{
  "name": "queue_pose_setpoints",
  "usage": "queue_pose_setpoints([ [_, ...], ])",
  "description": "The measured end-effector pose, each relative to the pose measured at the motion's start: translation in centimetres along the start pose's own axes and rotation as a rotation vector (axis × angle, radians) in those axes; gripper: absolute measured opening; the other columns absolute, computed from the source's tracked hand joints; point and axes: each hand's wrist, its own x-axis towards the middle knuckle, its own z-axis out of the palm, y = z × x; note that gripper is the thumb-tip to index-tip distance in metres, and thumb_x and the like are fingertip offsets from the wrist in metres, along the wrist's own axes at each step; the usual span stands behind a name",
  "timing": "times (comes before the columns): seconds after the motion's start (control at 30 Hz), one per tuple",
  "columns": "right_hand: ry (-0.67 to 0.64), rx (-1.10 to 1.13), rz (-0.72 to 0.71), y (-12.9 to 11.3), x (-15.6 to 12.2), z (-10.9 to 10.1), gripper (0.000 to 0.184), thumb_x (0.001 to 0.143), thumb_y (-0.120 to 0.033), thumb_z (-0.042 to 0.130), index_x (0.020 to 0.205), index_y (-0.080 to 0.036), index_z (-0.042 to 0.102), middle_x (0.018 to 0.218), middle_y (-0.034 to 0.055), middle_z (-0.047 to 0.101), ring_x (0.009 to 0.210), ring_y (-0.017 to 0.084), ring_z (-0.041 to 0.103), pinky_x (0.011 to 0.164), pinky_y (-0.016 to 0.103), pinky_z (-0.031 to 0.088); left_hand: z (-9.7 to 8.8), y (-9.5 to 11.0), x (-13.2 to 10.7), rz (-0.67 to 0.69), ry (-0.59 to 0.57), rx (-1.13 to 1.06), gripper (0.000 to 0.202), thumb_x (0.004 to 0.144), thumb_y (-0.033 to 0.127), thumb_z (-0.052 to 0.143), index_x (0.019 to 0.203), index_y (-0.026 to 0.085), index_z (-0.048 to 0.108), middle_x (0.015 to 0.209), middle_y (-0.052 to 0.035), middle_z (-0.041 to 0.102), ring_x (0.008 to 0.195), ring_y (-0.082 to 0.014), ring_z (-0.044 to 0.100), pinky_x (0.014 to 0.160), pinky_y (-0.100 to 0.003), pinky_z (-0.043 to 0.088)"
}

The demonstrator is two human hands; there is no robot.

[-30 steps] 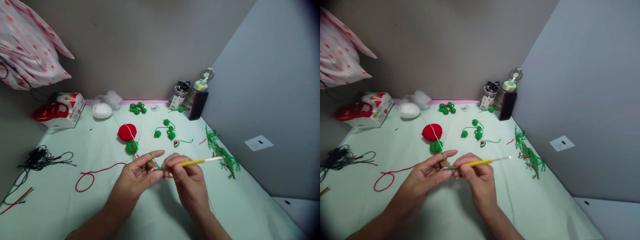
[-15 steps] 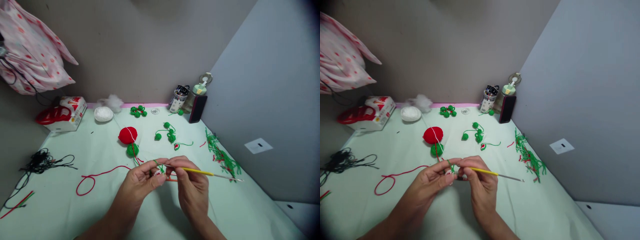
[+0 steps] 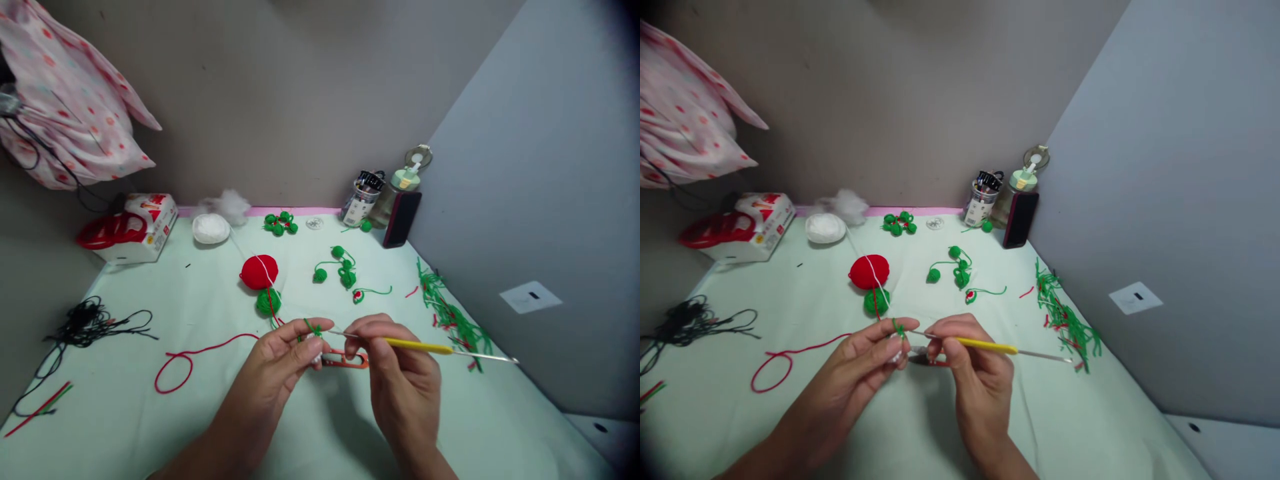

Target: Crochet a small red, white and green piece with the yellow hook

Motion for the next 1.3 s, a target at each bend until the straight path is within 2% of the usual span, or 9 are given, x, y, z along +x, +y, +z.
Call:
queue_pose_setpoints([
  [0.13, -0.042, -0.006, -0.007, 0.0, -0.1, 0.2, 0.016, 0.102, -0.022, 0.065, 0.103, -0.027, 0.080, 0.090, 0.0023, 0.072, 0.073, 0.012, 0.067, 0.064, 0.026, 0.057, -0.2, -0.1, 0.0, 0.012, -0.019, 0.048, 0.023, 0.080, 0.032, 0.089, 0.101, 0.023, 0.085, 0.078, 0.0015, 0.072, 0.079, -0.0113, 0.058, 0.086, -0.024, 0.044],
  [0.37, -0.030, -0.053, 0.005, 0.0, -0.3, 0.2, 0.016, 0.102, -0.023, 0.065, 0.102, -0.028, 0.080, 0.092, 0.0011, 0.073, 0.072, 0.011, 0.068, 0.063, 0.024, 0.058, -0.4, -0.2, 0.1, 0.023, -0.077, 0.081, 0.017, 0.084, 0.031, 0.085, 0.099, 0.024, 0.085, 0.081, 0.0012, 0.073, 0.082, -0.0125, 0.059, 0.086, -0.025, 0.042],
  [0.53, -0.040, -0.069, -0.013, 0.0, -0.3, 0.2, 0.017, 0.103, -0.022, 0.064, 0.104, -0.028, 0.079, 0.091, 0.0010, 0.072, 0.074, 0.012, 0.067, 0.064, 0.024, 0.058, -0.3, 0.0, 0.1, 0.024, -0.064, 0.095, 0.020, 0.081, 0.033, 0.086, 0.099, 0.024, 0.085, 0.077, 0.0018, 0.070, 0.083, -0.0141, 0.058, 0.086, -0.027, 0.041],
  [0.9, -0.092, -0.156, -0.113, -0.5, -0.2, 0.4, 0.021, 0.102, -0.014, 0.062, 0.104, -0.025, 0.079, 0.092, 0.0022, 0.074, 0.080, 0.013, 0.067, 0.066, 0.024, 0.059, -0.6, -0.2, 0.2, 0.042, -0.065, 0.186, 0.016, 0.087, 0.033, 0.080, 0.100, 0.024, 0.082, 0.087, -0.0015, 0.077, 0.088, -0.0165, 0.061, 0.085, -0.029, 0.040],
  [1.07, -0.140, -0.267, -0.168, -0.7, -0.6, 0.2, 0.026, 0.099, -0.007, 0.061, 0.110, -0.024, 0.078, 0.095, 0.0030, 0.074, 0.086, 0.014, 0.068, 0.070, 0.024, 0.060, -0.7, -0.4, 0.3, 0.073, -0.067, 0.177, 0.017, 0.086, 0.034, 0.083, 0.100, 0.025, 0.083, 0.085, 0.0001, 0.071, 0.086, -0.0155, 0.060, 0.085, -0.028, 0.042],
  [1.3, -0.160, -0.273, -0.195, -0.4, -0.7, 0.1, 0.034, 0.097, -0.003, 0.063, 0.115, -0.027, 0.079, 0.100, 0.0043, 0.074, 0.091, 0.016, 0.070, 0.070, 0.026, 0.062, -1.0, -1.0, 0.3, 0.076, -0.083, 0.151, 0.027, 0.081, 0.036, 0.087, 0.106, 0.026, 0.083, 0.082, 0.0010, 0.065, 0.086, -0.0162, 0.060, 0.085, -0.029, 0.043],
])
